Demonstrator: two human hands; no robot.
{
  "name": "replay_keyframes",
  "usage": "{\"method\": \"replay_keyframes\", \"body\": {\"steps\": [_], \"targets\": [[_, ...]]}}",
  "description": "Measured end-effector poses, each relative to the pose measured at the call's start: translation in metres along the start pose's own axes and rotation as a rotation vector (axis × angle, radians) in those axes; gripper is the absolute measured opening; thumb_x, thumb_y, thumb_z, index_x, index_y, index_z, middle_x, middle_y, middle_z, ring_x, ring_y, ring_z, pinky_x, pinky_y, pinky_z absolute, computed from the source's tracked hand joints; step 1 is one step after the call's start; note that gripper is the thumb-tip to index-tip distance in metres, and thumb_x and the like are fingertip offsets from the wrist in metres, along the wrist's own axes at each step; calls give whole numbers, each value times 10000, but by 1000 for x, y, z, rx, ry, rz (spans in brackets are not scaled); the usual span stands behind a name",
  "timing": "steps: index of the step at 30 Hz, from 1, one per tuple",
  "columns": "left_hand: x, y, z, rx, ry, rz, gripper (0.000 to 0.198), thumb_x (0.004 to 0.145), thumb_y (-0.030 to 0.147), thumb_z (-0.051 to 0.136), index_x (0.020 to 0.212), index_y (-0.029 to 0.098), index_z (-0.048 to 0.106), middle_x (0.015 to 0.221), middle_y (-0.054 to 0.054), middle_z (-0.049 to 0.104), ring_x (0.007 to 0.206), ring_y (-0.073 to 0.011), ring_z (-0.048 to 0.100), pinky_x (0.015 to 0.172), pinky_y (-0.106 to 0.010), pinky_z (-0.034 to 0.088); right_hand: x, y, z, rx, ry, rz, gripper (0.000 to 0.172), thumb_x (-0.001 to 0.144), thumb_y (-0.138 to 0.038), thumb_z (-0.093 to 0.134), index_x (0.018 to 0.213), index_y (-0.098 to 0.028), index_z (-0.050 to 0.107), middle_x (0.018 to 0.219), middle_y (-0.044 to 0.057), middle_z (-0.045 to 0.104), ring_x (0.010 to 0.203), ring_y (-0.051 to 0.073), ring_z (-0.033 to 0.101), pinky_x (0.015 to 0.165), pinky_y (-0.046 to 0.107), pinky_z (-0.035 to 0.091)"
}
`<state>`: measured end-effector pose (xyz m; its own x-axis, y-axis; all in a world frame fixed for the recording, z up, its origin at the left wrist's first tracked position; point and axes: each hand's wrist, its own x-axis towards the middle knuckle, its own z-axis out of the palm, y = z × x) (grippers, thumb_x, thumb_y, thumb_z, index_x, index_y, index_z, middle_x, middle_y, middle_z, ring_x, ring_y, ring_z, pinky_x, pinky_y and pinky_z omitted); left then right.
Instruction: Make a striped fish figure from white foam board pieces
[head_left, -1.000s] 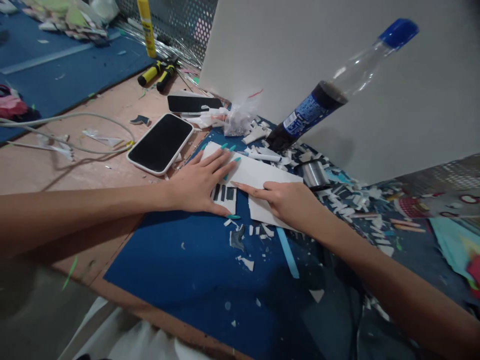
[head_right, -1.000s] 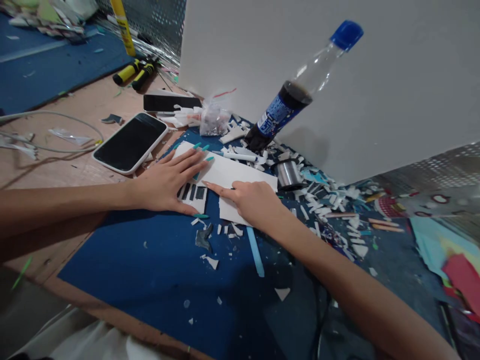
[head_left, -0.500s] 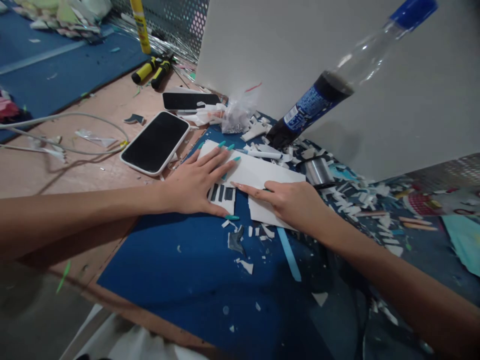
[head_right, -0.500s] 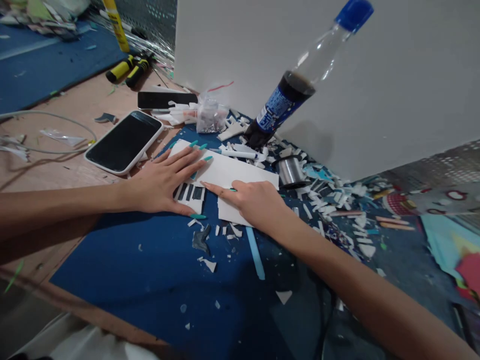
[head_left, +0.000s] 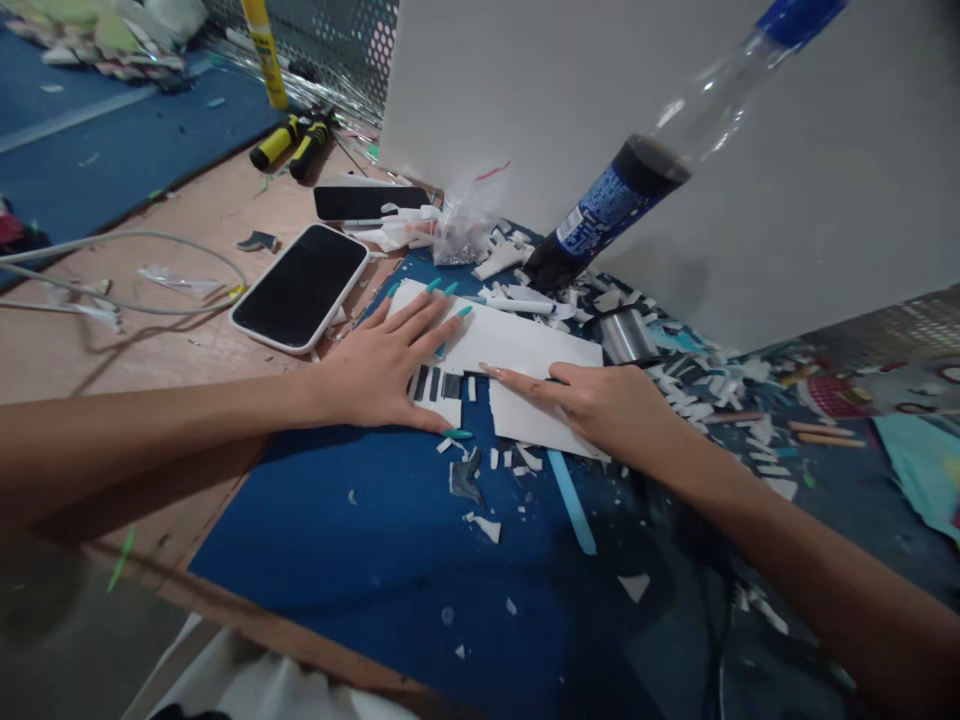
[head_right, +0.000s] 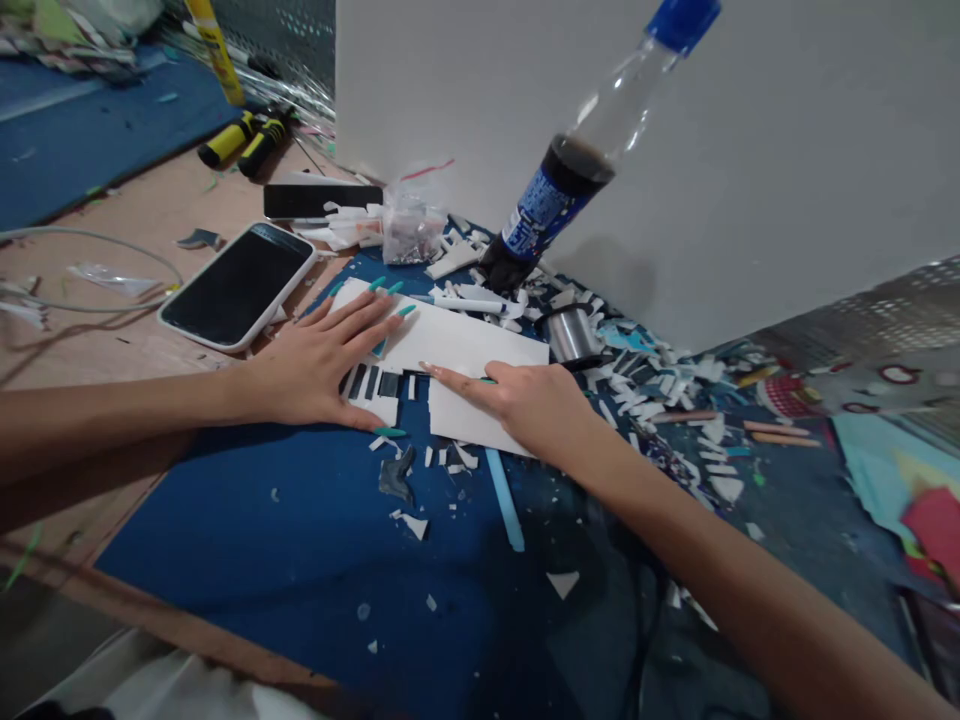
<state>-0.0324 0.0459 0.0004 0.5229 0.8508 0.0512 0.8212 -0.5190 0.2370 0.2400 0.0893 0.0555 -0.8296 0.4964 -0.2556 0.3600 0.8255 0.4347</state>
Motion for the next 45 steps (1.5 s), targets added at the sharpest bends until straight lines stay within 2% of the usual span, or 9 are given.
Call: {"method": "replay_keyframes", "body": {"steps": [4,9,16,24,35,45], "targets": [[1,-2,1,-34,-27,1,1212,668,917,286,1510,79,46,1567,-187,33,1448,-371,6,1150,-544,71,2,0,-16,52,-48,35,674,905,-73,343,1453,-445,216,639,-16,529,453,92,275,435,214,131],[1,-9,3,-56,-30,31,1205,689,886,346,1507,71,1,1563,-196,-3,1447,-367,-16,1152,-528,74,17,-9,-34,88,-49,35,650,896,-81,349,1452,-407,263,647,-3,532,470,94,304,440,214,129],[1,-13,-1,-67,-31,40,1199,665,884,399,1513,104,67,1574,-140,30,1456,-331,54,1164,-493,112,30,-12,-31,106,-40,18,690,853,-44,363,1438,-407,306,602,-21,488,466,92,287,455,210,119],[0,-12,0,-98,-24,45,1195,669,882,400,1512,98,77,1571,-151,34,1455,-339,52,1159,-513,105,31,-14,-33,92,-65,17,671,858,-51,358,1428,-405,336,609,-12,501,474,90,312,453,206,114],[1,-12,1,-64,-29,35,1188,671,880,401,1512,102,87,1573,-133,33,1457,-329,57,1165,-497,95,31,-24,-46,-10,-168,62,674,877,-77,361,1450,-419,271,637,-3,518,443,97,183,457,234,94],[0,-12,2,-69,-4,46,1177,675,889,374,1510,99,116,1571,-146,78,1451,-347,82,1161,-501,116,37,-23,-47,32,-166,39,692,881,-73,371,1465,-419,234,686,-2,565,443,102,212,476,256,117]]}}
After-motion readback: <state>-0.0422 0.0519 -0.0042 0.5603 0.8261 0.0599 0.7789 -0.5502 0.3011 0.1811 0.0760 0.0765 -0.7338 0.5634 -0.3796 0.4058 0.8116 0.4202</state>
